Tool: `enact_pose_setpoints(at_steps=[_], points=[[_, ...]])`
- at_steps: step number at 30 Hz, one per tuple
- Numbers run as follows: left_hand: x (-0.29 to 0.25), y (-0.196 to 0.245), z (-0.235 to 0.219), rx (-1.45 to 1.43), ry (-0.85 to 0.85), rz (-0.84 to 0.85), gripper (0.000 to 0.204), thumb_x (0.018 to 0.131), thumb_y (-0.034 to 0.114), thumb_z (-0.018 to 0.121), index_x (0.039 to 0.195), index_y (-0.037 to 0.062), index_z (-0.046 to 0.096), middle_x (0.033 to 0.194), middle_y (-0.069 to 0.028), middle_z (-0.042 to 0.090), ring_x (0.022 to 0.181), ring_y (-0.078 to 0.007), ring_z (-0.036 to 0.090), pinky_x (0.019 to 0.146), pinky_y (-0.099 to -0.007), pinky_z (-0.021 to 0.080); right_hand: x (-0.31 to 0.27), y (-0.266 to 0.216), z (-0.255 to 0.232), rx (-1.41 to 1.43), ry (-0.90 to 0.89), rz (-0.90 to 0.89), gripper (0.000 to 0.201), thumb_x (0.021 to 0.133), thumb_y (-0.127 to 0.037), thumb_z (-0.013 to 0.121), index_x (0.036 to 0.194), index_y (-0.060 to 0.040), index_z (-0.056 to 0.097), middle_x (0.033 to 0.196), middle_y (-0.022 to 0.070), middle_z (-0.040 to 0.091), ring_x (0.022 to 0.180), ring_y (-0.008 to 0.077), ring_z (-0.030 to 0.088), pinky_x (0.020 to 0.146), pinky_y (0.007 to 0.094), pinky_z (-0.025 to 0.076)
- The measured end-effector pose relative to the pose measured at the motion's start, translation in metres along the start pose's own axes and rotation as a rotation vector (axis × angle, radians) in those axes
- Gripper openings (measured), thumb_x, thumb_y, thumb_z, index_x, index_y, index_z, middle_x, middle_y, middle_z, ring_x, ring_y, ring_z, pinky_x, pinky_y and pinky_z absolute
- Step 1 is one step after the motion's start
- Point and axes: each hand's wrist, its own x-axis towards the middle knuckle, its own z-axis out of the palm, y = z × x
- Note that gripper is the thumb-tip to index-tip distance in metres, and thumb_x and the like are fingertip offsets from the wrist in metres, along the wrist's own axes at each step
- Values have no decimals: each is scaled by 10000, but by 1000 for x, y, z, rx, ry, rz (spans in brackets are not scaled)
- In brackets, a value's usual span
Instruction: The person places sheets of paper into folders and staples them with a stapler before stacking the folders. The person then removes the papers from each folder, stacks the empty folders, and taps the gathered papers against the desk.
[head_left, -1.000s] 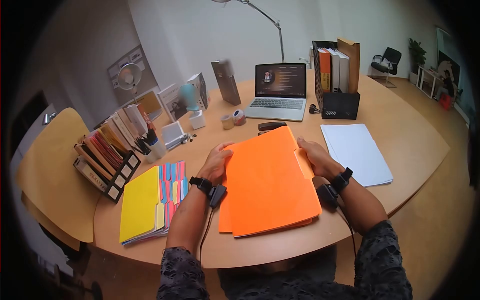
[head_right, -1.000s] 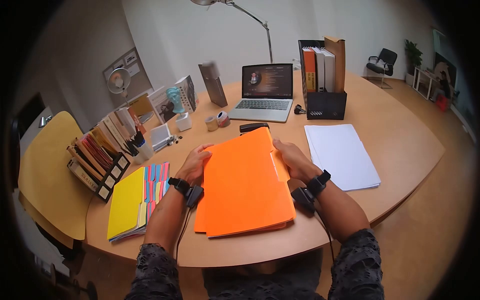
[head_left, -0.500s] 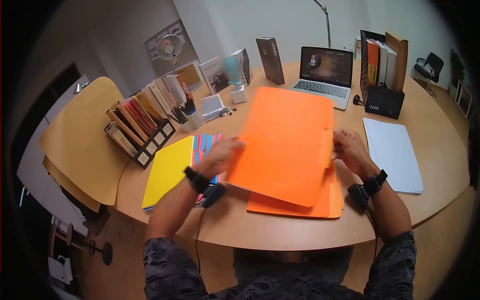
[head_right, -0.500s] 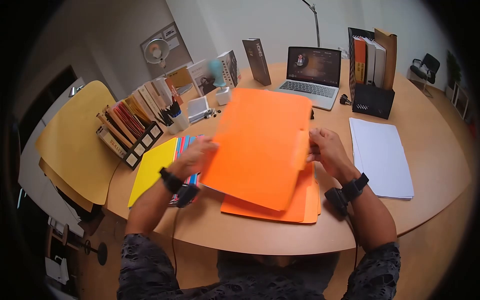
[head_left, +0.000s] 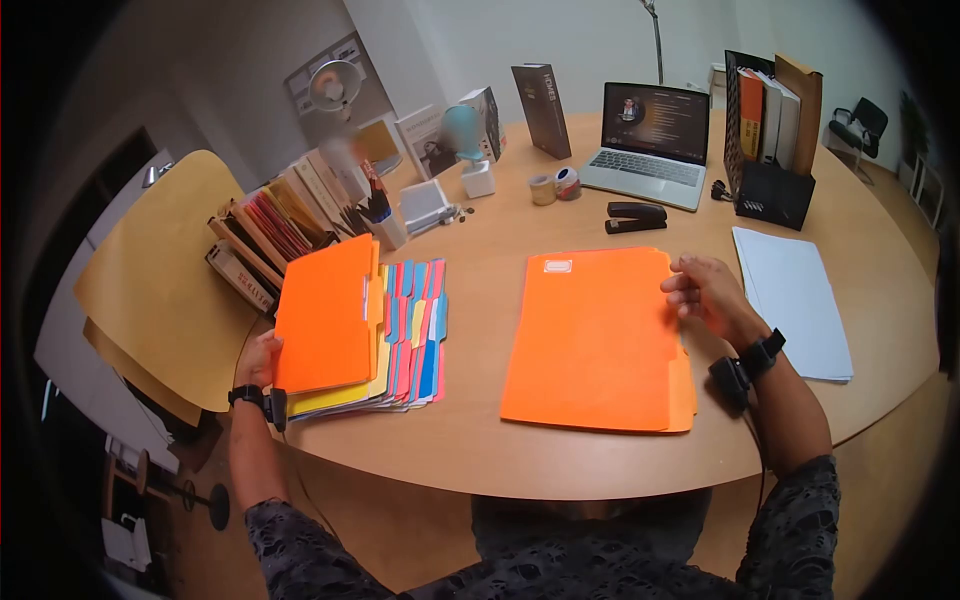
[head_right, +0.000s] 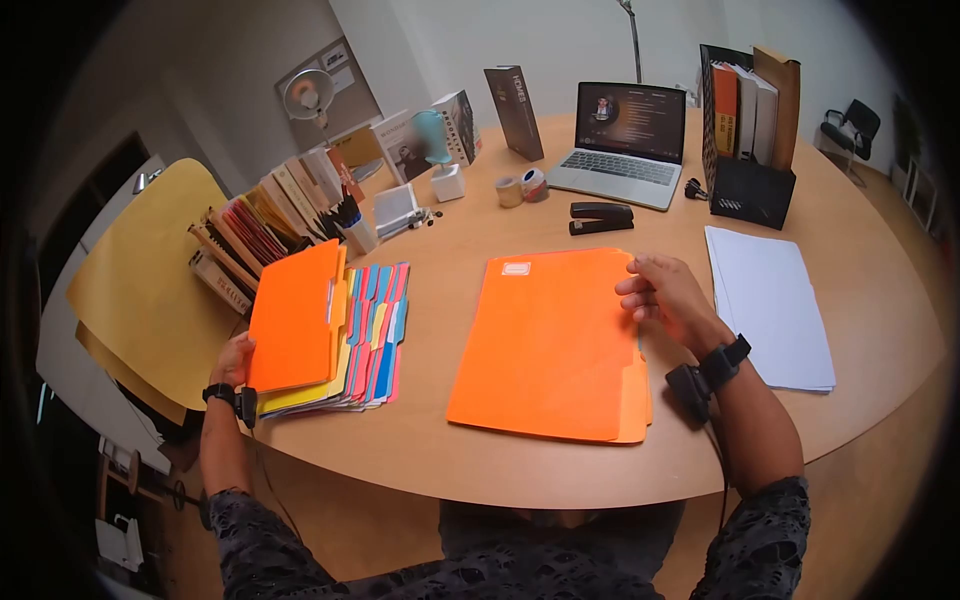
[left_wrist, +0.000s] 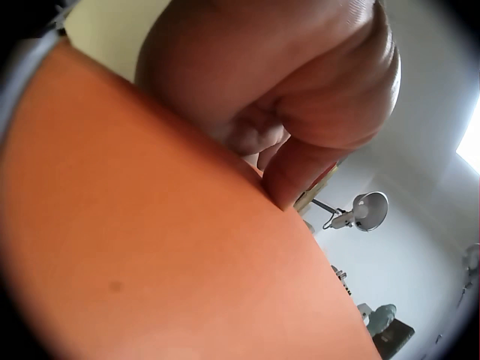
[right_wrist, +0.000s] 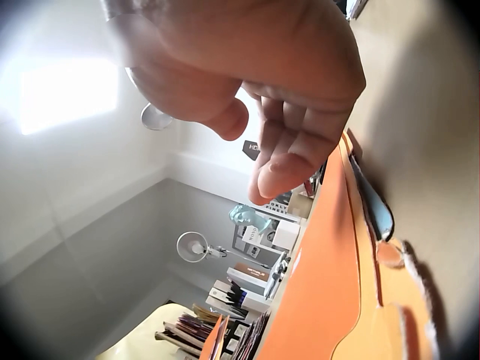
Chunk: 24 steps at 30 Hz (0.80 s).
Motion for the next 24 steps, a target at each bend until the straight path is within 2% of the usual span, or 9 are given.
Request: enact_pose_setpoints(at_steps=[7,10,11,12,13,14,18,19,24], points=[[-23,10,48,694,426,-171,378,891,183,591,1217,-7,596,1085,-69,640,987,-158,577,875,-338,447,1,0,-2,41,-2,48,281,999,-274,492,1099,-15,535,873,99,634,695,152,633,591,271,546],[104,-50,-68,775,256,240,355,910,210,616,1188,-10,618,989,-14,660,942,-141,609,832,-296,478,-4,-7,1,59,13,73,266,997,-265,499,1092,-18,526,919,103,593,751,168,618,652,300,573],[82,-32,-65,763,225,246,355,910,210,616,1188,-10,618,989,-14,660,942,-141,609,832,-296,478,-3,-7,-2,52,45,72,266,997,-265,499,1092,-18,526,919,103,593,751,168,618,652,300,573],[71,15,57,658,69,221,374,938,216,591,1222,-27,598,1102,-49,653,981,-154,608,871,-316,482,0,-7,-4,78,13,84,263,999,-274,500,1088,-27,520,940,101,565,799,181,600,676,324,580],[42,26,75,649,54,222,374,938,216,591,1222,-27,598,1102,-49,653,981,-154,608,871,-316,482,1,-5,-5,104,-25,96,261,1001,-284,500,1083,-36,515,961,98,538,848,194,581,701,348,587],[22,68,230,650,-252,511,441,913,200,604,1275,-48,563,1140,-71,626,1007,-163,581,879,-312,474,0,-7,-8,79,-9,100,261,1001,-284,500,1083,-36,515,961,98,538,848,194,581,701,348,587],[26,58,368,894,-773,399,632,840,352,716,1386,112,509,1483,-132,406,1395,-244,339,1141,-395,278,0,-8,-8,70,-21,84,280,1004,-324,506,1087,-57,499,996,85,507,938,206,529,733,410,574],[37,40,390,997,-864,576,676,820,394,734,1391,116,502,1506,-153,366,1417,-295,295,1155,-404,257,-1,-9,-10,88,-26,82,288,1002,-335,512,1090,-61,497,1000,83,510,952,206,522,740,426,569],[36,22,456,1242,-970,555,801,769,455,765,1409,75,470,1542,-186,291,1445,-338,209,1169,-432,225,-1,-8,-10,103,-21,106,264,999,-324,521,1080,-73,505,1016,80,509,949,200,524,756,435,560]])
